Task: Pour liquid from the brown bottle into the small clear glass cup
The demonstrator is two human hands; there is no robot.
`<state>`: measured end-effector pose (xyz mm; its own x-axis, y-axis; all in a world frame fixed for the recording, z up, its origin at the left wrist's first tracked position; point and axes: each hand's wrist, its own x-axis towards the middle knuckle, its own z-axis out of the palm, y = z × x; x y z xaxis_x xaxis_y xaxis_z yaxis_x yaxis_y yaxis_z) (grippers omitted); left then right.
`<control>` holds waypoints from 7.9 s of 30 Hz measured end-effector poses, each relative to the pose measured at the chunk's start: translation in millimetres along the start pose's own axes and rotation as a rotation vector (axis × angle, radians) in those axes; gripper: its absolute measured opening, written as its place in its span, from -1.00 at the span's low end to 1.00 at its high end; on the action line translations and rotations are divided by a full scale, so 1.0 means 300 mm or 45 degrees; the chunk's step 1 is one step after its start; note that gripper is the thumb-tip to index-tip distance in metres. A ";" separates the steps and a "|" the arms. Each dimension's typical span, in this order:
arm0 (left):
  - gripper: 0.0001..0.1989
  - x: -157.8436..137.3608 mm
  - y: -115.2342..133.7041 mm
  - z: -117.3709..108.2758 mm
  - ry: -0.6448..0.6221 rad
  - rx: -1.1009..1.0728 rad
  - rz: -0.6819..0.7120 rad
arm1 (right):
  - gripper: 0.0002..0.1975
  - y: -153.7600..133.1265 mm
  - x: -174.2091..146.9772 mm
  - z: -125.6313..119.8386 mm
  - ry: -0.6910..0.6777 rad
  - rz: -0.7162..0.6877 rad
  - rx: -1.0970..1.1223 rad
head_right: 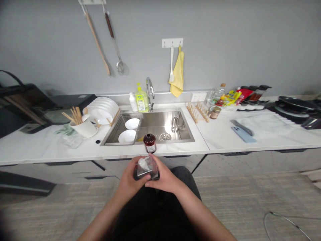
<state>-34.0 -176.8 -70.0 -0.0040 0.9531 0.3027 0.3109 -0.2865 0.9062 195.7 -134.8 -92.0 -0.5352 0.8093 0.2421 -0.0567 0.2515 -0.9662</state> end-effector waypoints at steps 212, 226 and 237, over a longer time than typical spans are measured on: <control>-0.17 0.470 -0.276 0.122 0.072 0.026 -0.094 | -0.13 0.032 0.119 -0.451 0.489 0.074 -0.118; -0.14 1.001 -0.335 0.062 0.085 0.058 0.099 | -0.21 0.251 0.816 -0.692 0.348 0.128 -0.154; -0.14 1.159 -0.519 0.122 0.024 0.233 0.104 | -0.20 0.470 0.880 -0.743 0.359 0.249 -0.193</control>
<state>-49.1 202.7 -116.5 0.0112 0.9251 0.3797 0.4786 -0.3383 0.8102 234.3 232.5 -144.4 -0.2695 0.9588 0.0896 0.1607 0.1365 -0.9775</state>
